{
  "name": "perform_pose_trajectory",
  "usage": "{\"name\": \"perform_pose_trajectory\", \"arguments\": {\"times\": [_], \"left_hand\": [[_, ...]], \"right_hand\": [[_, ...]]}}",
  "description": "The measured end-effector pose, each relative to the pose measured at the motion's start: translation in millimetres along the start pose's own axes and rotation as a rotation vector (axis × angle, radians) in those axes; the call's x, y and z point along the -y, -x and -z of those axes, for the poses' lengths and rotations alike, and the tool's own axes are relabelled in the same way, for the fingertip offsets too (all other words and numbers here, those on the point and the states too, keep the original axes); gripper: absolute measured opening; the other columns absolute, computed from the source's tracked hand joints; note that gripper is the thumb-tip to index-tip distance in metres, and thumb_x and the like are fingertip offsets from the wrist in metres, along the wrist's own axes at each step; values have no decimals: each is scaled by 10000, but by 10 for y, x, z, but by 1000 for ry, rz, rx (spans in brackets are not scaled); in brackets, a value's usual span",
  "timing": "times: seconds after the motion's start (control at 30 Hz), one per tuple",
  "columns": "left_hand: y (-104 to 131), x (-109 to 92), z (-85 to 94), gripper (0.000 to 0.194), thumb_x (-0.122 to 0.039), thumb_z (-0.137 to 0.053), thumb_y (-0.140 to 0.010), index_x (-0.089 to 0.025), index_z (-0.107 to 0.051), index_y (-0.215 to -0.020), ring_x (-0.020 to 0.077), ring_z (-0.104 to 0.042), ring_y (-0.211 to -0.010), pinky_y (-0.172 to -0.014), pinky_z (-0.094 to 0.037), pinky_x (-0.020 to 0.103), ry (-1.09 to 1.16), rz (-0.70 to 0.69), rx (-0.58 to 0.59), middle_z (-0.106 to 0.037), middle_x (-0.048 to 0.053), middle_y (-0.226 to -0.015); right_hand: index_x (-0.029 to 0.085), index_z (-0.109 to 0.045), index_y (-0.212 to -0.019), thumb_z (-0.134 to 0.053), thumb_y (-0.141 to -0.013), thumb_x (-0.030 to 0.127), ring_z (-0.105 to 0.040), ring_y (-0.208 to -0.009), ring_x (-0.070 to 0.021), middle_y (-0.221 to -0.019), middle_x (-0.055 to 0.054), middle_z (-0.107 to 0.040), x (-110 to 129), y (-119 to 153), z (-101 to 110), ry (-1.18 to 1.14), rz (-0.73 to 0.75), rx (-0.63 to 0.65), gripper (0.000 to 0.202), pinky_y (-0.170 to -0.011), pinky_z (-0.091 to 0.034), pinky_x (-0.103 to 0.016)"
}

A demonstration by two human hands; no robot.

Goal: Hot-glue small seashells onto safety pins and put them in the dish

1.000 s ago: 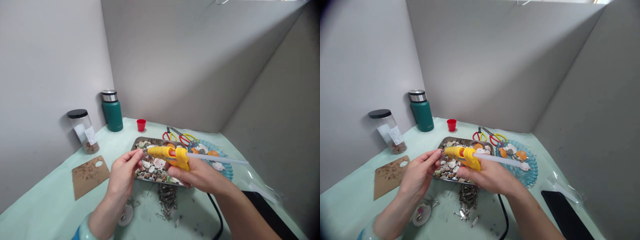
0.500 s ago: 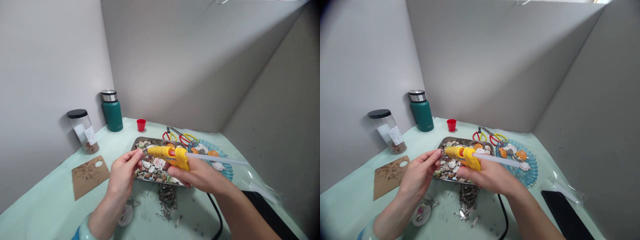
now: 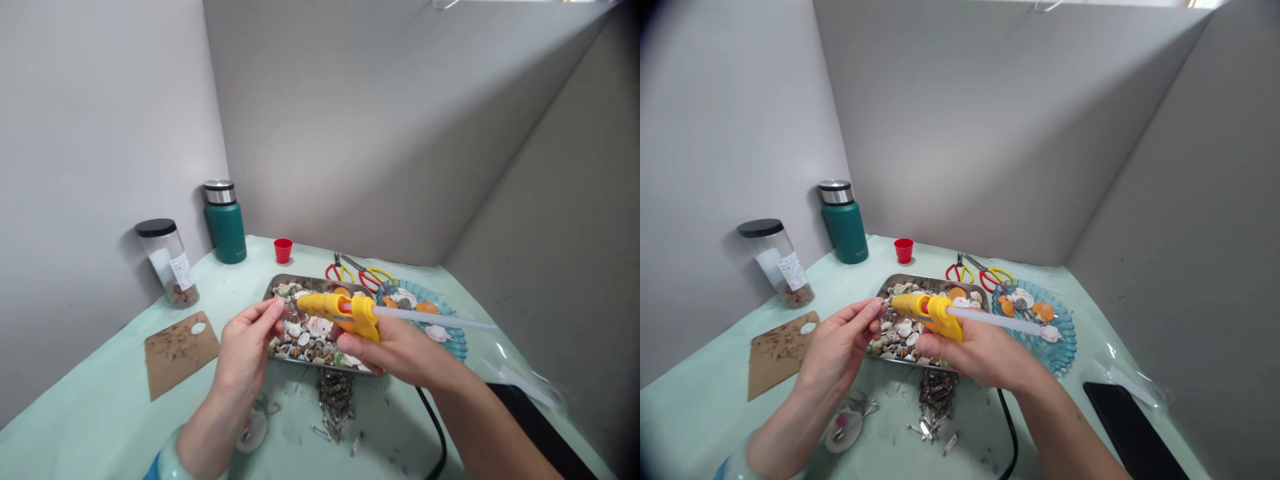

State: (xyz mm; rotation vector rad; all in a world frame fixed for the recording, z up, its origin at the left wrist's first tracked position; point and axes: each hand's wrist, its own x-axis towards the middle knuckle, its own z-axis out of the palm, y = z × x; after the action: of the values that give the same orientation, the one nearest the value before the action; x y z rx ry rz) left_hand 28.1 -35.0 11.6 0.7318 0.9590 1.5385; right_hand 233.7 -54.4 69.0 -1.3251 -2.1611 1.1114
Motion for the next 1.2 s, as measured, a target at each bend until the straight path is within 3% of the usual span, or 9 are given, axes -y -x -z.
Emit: {"name": "perform_pose_trajectory", "arguments": {"times": [0.47,0.7,0.93,1.2], "left_hand": [[11,-18,-17,235,-249,-767,-596,-104,-703,-770,54,-476,-502,-481,-401,174,1,-1,-11,-624,8,-658],[15,-17,-6,230,-250,-763,-611,-101,-700,-774,47,-470,-509,-483,-401,158,0,-4,-6,-618,5,-648],[21,-15,-15,235,-261,-769,-597,-105,-703,-760,48,-473,-499,-472,-394,162,-15,9,-5,-621,8,-648],[11,-15,-19,219,-252,-769,-595,-110,-704,-748,45,-473,-497,-477,-392,165,5,-2,-9,-624,-1,-648]], "right_hand": [[182,-579,-895,-465,-835,546,-437,-535,-101,-568,32,-452,27,-17,-38,6,67,-23,387,-500,-350,-217],[182,-570,-920,-475,-820,566,-426,-504,-89,-579,33,-457,-14,-20,-46,-19,-7,9,409,-469,-335,-206],[189,-584,-916,-469,-837,537,-460,-572,-110,-598,24,-476,54,-16,-42,-7,75,-30,375,-523,-355,-217],[189,-572,-937,-457,-838,549,-419,-499,-90,-546,42,-448,34,-11,-16,4,32,5,391,-479,-329,-210]]}}
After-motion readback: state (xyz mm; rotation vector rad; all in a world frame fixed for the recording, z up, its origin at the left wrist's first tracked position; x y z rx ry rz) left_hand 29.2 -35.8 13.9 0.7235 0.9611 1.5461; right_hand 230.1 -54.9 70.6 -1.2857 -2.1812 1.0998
